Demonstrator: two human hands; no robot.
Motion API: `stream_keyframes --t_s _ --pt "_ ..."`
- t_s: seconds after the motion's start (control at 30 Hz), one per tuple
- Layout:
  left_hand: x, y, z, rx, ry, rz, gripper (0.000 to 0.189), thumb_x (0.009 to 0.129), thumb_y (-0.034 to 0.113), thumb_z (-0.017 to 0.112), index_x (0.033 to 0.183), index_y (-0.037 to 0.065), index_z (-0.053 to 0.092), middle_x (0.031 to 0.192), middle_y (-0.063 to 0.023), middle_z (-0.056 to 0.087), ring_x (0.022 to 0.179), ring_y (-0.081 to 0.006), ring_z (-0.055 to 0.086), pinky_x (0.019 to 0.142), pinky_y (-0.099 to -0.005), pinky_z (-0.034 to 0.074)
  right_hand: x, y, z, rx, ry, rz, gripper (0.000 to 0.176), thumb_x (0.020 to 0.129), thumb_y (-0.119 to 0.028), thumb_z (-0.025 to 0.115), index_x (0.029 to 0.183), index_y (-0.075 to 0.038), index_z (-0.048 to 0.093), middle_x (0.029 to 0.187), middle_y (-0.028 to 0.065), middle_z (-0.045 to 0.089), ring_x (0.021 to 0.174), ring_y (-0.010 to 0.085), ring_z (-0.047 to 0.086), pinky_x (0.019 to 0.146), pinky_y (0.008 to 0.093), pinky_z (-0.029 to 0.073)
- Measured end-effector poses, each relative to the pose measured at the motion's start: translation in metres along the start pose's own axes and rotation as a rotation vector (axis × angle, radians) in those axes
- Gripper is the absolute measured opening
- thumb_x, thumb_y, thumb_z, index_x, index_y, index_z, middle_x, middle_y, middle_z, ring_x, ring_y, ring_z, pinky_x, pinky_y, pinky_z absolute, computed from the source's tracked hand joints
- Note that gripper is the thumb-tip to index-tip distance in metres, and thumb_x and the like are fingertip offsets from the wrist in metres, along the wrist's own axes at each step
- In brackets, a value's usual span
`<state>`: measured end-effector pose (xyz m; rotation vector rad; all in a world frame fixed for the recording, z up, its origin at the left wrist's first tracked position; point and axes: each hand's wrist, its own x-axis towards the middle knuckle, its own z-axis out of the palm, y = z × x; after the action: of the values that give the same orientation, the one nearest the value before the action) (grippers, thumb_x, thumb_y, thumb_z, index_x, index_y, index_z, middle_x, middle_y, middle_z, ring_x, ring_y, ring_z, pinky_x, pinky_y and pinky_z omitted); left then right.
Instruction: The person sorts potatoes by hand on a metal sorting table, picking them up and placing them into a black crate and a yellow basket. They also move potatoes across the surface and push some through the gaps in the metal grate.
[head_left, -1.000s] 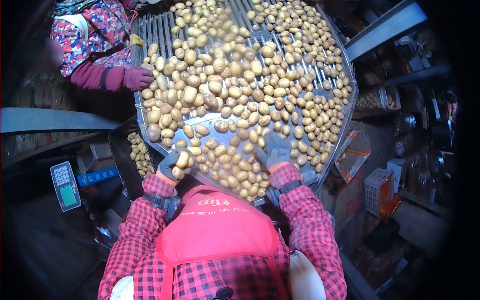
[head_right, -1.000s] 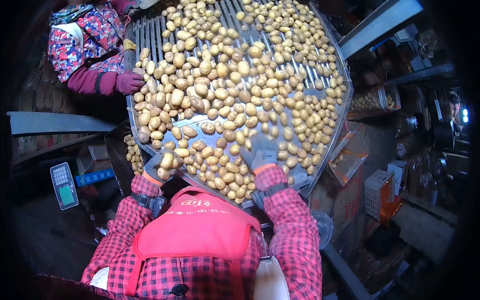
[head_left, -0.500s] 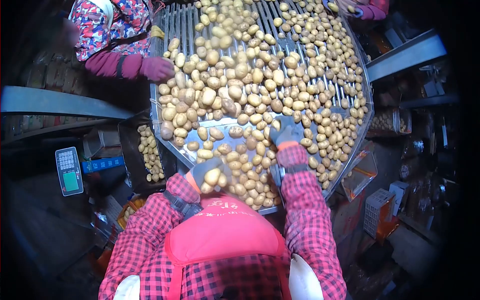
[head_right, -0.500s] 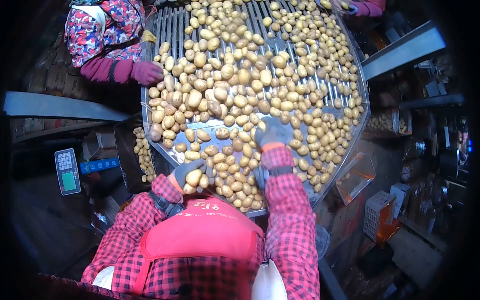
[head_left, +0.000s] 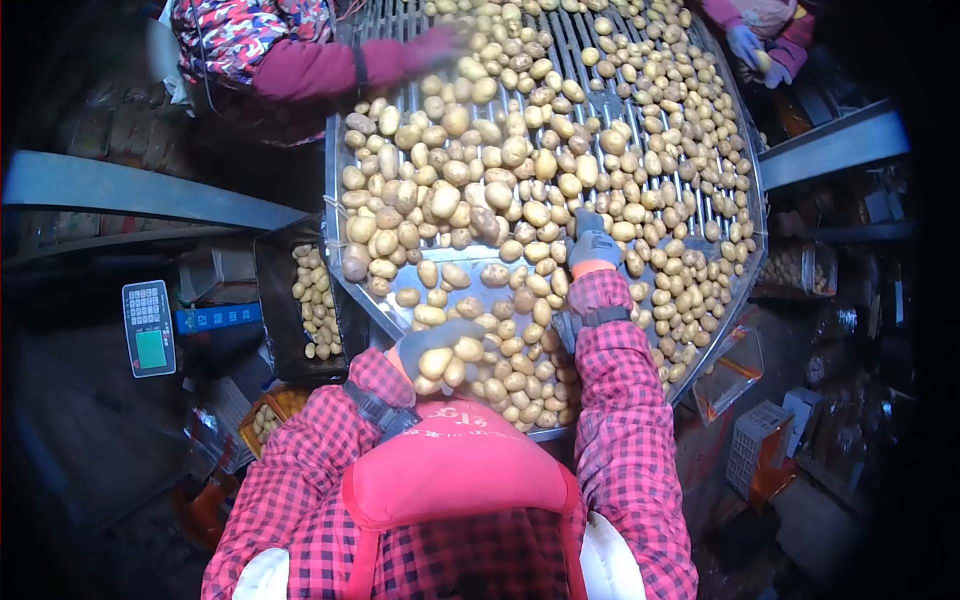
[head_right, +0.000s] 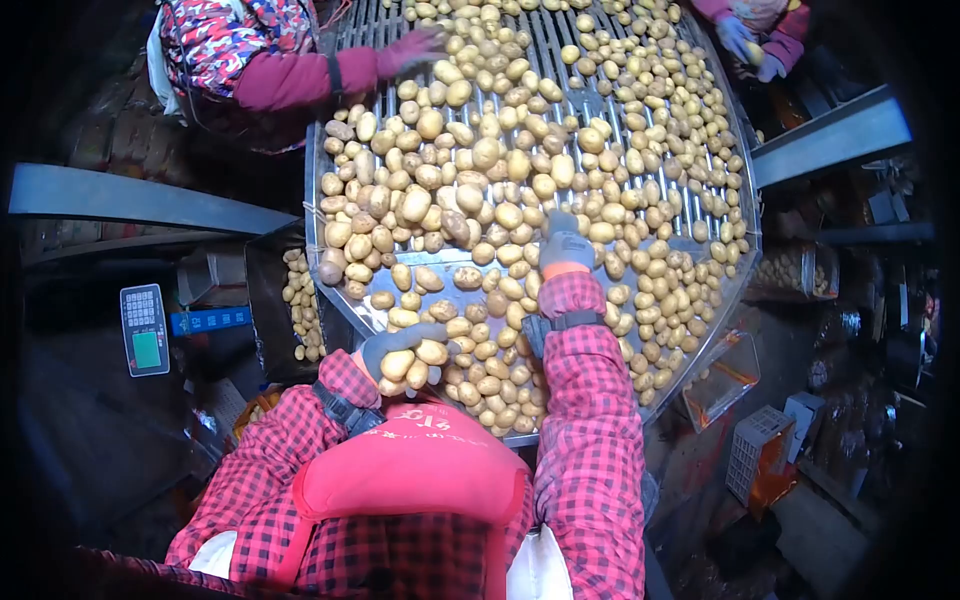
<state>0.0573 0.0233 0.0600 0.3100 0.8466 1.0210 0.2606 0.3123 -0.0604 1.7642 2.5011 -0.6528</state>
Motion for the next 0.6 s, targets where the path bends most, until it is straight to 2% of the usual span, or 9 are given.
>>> stream_keyframes --t_s 0.07,0.1,0.13,0.2,0.3,0.37,0.47,0.53,0.6 --pt "0.001 -0.002 -0.004 -0.103 0.065 -0.108 0.045 0.102 0.011 0.051 0.146 0.006 0.051 0.107 -0.0083 0.064 0.074 -0.0133 0.059 0.065 -0.0273 0.05 -0.012 -0.012 -0.016 0.114 -0.014 0.09 0.053 0.083 -0.03 0.07 0.133 -0.015 0.061 0.136 0.019 0.061 0.119 0.0377 0.063 0.1 0.0468 0.05" --pt "0.002 -0.003 -0.007 -0.157 0.094 -0.16 0.046 0.101 0.008 0.051 0.147 0.006 0.05 0.108 -0.008 0.063 0.074 -0.0123 0.058 0.065 -0.0267 0.05 -0.022 -0.006 -0.002 0.303 0.171 -0.04 0.045 0.081 -0.033 0.071 0.122 -0.012 0.068 0.126 0.02 0.066 0.114 0.0394 0.065 0.1 0.0472 0.051" --pt "-0.001 0.004 -0.002 0.064 0.023 -0.076 0.048 0.102 0.013 0.052 0.149 0.006 0.048 0.111 -0.0072 0.064 0.074 -0.0115 0.058 0.067 -0.0268 0.051 -0.051 -0.042 -0.05 0.392 0.048 -0.009 0.044 0.079 -0.035 0.073 0.114 -0.009 0.072 0.113 0.0197 0.072 0.105 0.04 0.068 0.095 0.0469 0.054" --pt "0.008 -0.018 -0.026 0.003 -0.082 -0.093 0.049 0.103 0.017 0.051 0.151 0.006 0.047 0.114 -0.008 0.064 0.074 -0.0114 0.058 0.068 -0.0266 0.052 -0.088 -0.073 -0.064 0.632 -0.156 -0.149 0.045 0.078 -0.035 0.075 0.114 -0.008 0.072 0.101 0.0209 0.073 0.095 0.0382 0.071 0.084 0.0443 0.056" --pt "0.023 -0.045 -0.06 -0.37 -0.308 -0.183 0.043 0.102 0.032 0.054 0.133 0.002 0.056 0.099 -0.0097 0.065 0.07 -0.0137 0.059 0.065 -0.0283 0.053 -0.138 -0.102 -0.056 0.724 -0.285 -0.564 0.048 0.078 -0.029 0.084 0.118 -0.006 0.072 0.11 0.0168 0.072 0.104 0.0308 0.069 0.09 0.0415 0.054" --pt "0.016 -0.025 -0.049 -0.399 -0.256 -0.248 0.043 0.101 0.037 0.056 0.124 0.0 0.06 0.092 -0.01 0.065 0.068 -0.0148 0.06 0.061 -0.0285 0.053 -0.136 -0.115 -0.057 0.695 -0.261 -0.791 0.036 0.082 -0.024 0.079 0.111 -0.005 0.073 0.109 0.0153 0.072 0.104 0.0308 0.069 0.09 0.0412 0.054" --pt "0.002 0.001 -0.017 -0.205 0.104 -0.221 0.04 0.099 0.032 0.06 0.122 0.0 0.057 0.089 -0.0086 0.062 0.067 -0.0147 0.06 0.053 -0.0267 0.05 -0.086 -0.1 -0.033 0.761 -0.064 -0.701 0.033 0.085 -0.03 0.075 0.108 -0.006 0.073 0.105 0.014 0.072 0.1 0.0342 0.067 0.089 0.0454 0.052" --pt "-0.016 -0.016 -0.046 -0.277 0.154 -0.208 0.037 0.098 0.028 0.062 0.122 0.001 0.054 0.09 -0.0073 0.059 0.068 -0.0139 0.06 0.051 -0.0257 0.048 -0.037 -0.091 -0.027 0.492 0.112 -0.474 0.026 0.089 -0.028 0.069 0.102 -0.006 0.072 0.107 0.0154 0.071 0.1 0.0353 0.066 0.089 0.0459 0.052" --pt "-0.031 -0.017 -0.082 -0.576 -0.018 -0.22 0.032 0.099 0.029 0.059 0.119 0.004 0.053 0.093 -0.007 0.057 0.069 -0.0153 0.059 0.049 -0.0269 0.048 -0.003 -0.066 0.007 0.15 0.467 -0.537 0.039 0.089 -0.027 0.067 0.124 -0.012 0.068 0.119 0.0133 0.068 0.111 0.0355 0.063 0.095 0.0473 0.048"
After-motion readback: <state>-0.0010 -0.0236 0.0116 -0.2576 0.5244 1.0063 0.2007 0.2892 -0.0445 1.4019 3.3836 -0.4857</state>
